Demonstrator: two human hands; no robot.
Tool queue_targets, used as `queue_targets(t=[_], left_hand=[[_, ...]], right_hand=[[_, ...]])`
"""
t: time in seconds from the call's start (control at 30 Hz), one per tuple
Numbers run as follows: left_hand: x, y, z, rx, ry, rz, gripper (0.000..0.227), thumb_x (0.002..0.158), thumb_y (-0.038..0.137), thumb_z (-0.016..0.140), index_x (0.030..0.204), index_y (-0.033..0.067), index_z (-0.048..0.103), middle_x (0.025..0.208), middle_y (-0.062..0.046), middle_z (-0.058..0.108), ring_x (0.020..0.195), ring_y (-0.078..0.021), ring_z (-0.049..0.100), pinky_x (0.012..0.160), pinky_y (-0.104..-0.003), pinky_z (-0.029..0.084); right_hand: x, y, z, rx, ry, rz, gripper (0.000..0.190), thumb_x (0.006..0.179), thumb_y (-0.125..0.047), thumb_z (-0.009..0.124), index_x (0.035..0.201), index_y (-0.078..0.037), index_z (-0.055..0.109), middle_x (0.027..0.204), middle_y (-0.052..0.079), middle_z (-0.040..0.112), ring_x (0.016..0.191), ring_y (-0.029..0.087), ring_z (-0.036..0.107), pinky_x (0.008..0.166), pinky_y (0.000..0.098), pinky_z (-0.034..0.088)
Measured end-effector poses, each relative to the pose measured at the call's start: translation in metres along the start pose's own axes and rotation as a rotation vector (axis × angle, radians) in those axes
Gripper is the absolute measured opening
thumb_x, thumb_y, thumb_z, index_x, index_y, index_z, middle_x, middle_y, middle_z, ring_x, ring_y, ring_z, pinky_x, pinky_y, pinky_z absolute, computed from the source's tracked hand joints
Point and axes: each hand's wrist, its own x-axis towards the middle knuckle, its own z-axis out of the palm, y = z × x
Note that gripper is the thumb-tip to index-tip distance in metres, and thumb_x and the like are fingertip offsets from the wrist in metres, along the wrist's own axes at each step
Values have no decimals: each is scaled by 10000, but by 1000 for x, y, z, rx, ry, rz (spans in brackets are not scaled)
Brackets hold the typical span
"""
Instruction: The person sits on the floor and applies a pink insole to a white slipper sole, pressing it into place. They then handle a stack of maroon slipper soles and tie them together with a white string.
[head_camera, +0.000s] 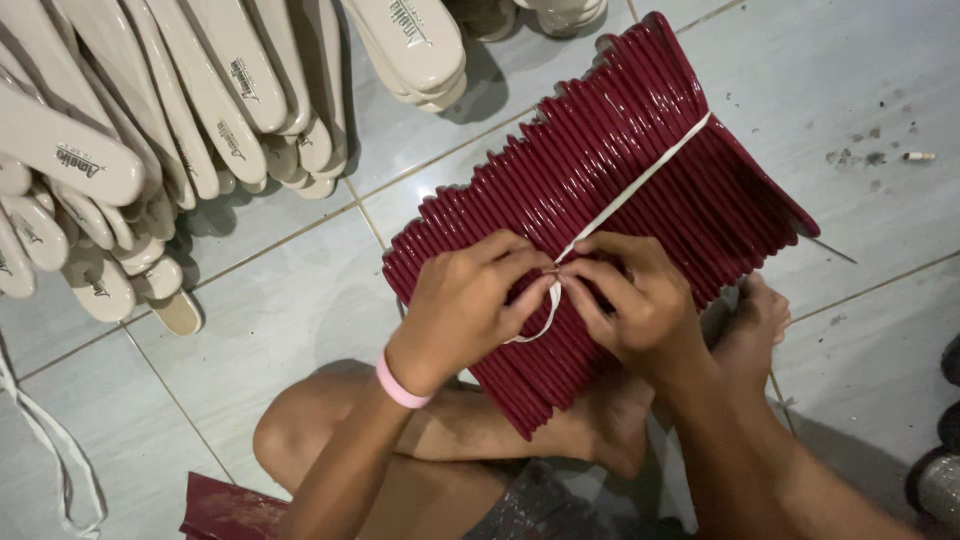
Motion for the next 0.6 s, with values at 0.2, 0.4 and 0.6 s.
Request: queue_targets(t=[0.2, 0.4, 0.6], left_hand=[[-5, 6, 19, 169, 72, -36, 106, 903, 123, 702, 948, 27, 707, 942, -107, 635, 785, -320, 708, 614, -433, 552], [6, -3, 23, 208, -92, -49, 219, 877, 193, 696, 884, -15, 631, 952, -170, 584, 611, -333, 663, 494, -472, 511], [9, -9, 26, 264, -202, -21, 253, 873, 190, 673, 913, -49, 601, 988, -219, 569, 566, -356, 651, 485, -467, 529]], right_hand=[[0, 9, 6, -102, -11, -118, 183, 855, -63, 835, 1001, -9, 738, 1116, 87, 690, 980, 267, 678, 833, 389, 549], [-1, 10, 7, -155, -50, -145, 187, 844, -112, 830, 976, -28, 727, 1115, 67, 686, 991, 243, 671, 822, 390, 515], [2, 27, 9, -179, -124, -318, 261, 847, -178, 836, 1002, -47, 673, 1179, 46, 619, 997, 216, 655, 878, 394, 518]])
